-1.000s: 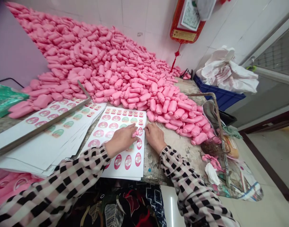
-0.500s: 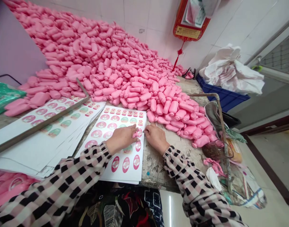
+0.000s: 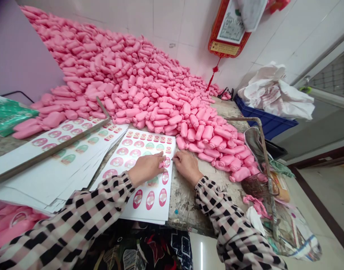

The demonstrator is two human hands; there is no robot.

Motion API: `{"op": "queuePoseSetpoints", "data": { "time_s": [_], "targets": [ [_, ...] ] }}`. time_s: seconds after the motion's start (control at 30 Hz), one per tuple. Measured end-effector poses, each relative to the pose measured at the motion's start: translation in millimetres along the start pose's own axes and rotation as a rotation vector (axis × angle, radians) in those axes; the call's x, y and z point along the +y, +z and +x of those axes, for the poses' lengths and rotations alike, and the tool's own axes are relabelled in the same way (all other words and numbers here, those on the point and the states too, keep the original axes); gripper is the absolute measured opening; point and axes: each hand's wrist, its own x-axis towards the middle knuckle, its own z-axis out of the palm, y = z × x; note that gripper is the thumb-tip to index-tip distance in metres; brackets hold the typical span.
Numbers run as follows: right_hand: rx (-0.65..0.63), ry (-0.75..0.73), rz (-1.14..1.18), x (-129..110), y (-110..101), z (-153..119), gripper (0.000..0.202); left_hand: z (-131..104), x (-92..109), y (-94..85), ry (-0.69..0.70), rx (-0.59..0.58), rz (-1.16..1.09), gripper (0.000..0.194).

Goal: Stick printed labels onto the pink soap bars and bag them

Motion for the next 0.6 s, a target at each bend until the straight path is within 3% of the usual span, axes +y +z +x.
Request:
{"op": "queuePoseSetpoints", "data": {
  "time_s": [0.47, 0.6],
  "targets": [
    [0.046, -0.036, -0.038, 3.6, 1.4, -0.1, 0.016, -0.4, -0.3, 1.1, 0.013, -0.002, -0.007, 0.039],
    [-0.005, -0.039, -0.011, 4.5, 0.0, 0.7, 0.015, -1.1, -0.2, 0.1, 0.014, -0.006, -0.011, 0.039]
  ]
}}
